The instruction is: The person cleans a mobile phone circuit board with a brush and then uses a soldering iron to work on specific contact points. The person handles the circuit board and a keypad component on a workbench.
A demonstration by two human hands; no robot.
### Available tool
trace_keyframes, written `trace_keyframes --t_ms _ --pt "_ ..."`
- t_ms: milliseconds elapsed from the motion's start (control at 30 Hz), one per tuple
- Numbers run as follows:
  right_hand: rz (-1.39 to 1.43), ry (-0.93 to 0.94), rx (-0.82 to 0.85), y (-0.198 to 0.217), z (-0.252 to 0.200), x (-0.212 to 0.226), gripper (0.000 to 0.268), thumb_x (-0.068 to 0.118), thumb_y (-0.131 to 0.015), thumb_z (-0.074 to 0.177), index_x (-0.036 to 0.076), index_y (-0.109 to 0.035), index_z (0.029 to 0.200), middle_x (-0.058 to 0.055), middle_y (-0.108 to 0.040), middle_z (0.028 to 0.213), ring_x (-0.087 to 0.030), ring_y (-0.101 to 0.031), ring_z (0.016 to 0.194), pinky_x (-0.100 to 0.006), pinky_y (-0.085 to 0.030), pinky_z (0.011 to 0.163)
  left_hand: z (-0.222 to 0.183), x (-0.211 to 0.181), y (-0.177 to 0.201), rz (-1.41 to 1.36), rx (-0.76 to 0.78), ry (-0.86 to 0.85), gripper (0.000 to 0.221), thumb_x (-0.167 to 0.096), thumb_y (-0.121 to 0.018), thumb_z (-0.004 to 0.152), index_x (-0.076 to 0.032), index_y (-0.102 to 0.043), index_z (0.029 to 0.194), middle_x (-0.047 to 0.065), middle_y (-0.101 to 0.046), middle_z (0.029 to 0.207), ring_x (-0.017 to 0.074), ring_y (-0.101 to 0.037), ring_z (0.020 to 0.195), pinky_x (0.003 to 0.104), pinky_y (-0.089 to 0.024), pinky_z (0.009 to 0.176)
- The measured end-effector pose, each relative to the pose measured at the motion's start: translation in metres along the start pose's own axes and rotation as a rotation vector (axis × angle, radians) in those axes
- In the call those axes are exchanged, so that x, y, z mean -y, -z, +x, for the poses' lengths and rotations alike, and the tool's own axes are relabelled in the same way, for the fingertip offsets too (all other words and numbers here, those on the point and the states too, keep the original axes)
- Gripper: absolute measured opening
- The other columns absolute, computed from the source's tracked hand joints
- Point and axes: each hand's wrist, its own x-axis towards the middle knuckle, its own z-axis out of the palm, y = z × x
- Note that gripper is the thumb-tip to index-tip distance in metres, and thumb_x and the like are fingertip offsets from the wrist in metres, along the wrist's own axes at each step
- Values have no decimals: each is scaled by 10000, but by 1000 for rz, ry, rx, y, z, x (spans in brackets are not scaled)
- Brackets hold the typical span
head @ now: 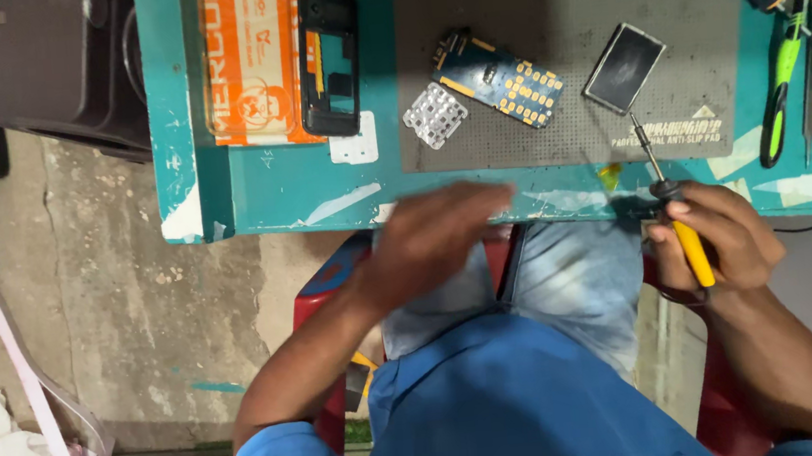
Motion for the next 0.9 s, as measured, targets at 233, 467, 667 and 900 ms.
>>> trace_keyframes --t_ms 233,467,667,900 --pt "19 -62 -49 -1 5 -9 220 76 -782 1004 -60 -668 1134 -265 -722 1099 -293 -739 904 -317 -586 784 62 37 47 388 73 171 635 -201 -843 908 -45 -555 1452 148 -573 1461 347 -489 1376 467 -388 1123" --pt "78 -104 -63 2 2 -13 208 76 -776 1026 -44 -690 1171 -243 -725 1094 -283 -746 950 -302 -594 849 77 70 33 475 261 89 693 -222 -833 867 -53 -541 1472 153 -570 1440 341 -487 1369 538 -301 1170" --pt "114 -115 -50 4 2 -10 201 67 -771 1065 -51 -690 1206 -235 -726 1108 -282 -746 1002 -299 -589 905 78 67 22 480 223 62 648 -378 -867 818 -82 -616 1337 154 -608 1286 342 -529 1262 563 -335 1075" --pt "106 -96 -36 4 3 -15 199 55 -781 1041 -55 -692 1182 -238 -730 1084 -291 -748 977 -310 -596 881 43 9 -20 597 -40 68 512 -411 -843 894 -74 -656 1231 81 -592 1195 254 -560 1120 500 -395 1021"
